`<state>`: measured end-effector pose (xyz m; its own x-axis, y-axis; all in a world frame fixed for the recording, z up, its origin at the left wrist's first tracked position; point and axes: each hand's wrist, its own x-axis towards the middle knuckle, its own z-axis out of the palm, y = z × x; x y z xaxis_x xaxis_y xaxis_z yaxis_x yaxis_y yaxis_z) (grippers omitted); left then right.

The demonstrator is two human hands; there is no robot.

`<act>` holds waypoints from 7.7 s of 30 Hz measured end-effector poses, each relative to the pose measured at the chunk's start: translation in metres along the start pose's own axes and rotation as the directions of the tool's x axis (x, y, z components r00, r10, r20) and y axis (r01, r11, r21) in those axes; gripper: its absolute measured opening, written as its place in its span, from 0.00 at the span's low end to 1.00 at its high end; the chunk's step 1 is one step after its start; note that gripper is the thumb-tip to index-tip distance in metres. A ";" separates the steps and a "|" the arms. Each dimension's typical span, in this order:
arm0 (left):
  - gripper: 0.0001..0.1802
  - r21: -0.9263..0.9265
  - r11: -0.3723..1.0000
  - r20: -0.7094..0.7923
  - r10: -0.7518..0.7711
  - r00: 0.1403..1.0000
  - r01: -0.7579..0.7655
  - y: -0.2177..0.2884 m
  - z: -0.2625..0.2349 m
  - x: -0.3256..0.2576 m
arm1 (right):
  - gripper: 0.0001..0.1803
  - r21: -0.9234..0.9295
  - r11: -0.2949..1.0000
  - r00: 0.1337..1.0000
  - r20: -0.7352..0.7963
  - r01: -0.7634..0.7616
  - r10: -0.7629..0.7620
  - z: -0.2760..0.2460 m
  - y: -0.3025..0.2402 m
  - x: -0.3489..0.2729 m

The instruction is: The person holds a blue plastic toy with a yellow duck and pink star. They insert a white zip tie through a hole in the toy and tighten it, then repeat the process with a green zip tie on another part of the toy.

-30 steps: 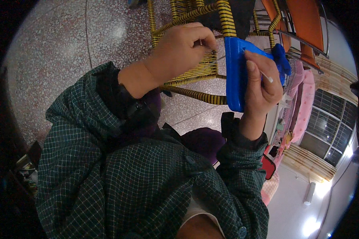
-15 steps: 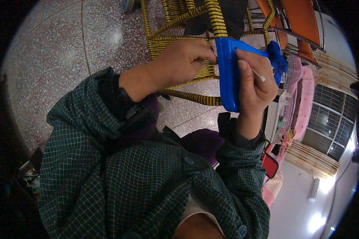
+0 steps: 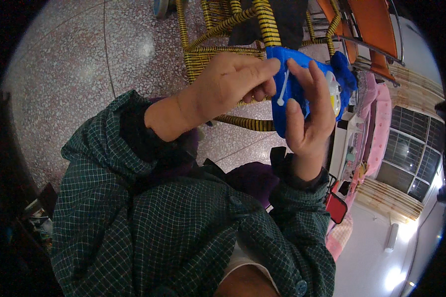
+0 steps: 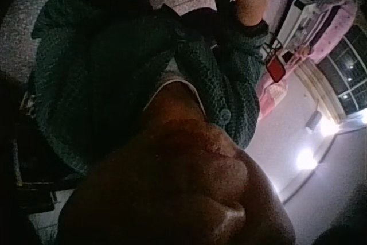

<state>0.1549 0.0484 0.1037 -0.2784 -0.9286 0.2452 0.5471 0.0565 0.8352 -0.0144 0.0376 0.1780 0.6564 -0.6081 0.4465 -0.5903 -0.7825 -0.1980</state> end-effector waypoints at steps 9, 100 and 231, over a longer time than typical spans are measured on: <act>0.20 -0.062 0.981 0.058 -0.182 0.982 0.185 0.004 0.003 -0.001 | 0.26 -0.068 0.998 1.000 -0.005 -0.004 0.004 0.000 -0.004 -0.003; 0.13 0.538 0.686 0.283 0.400 0.872 -0.490 -0.028 -0.013 0.012 | 0.11 0.056 0.996 0.989 -0.125 -0.068 0.075 0.005 0.002 -0.002; 0.08 0.658 0.566 0.081 0.603 0.794 -0.497 0.015 -0.018 -0.007 | 0.20 -0.155 0.988 0.997 -0.079 -0.017 0.005 0.015 -0.023 0.004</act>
<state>0.1789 0.0495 0.1055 0.0448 -0.6734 0.7380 -0.0710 0.7347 0.6747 0.0083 0.0512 0.1715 0.6144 -0.5992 0.5133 -0.6668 -0.7421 -0.0681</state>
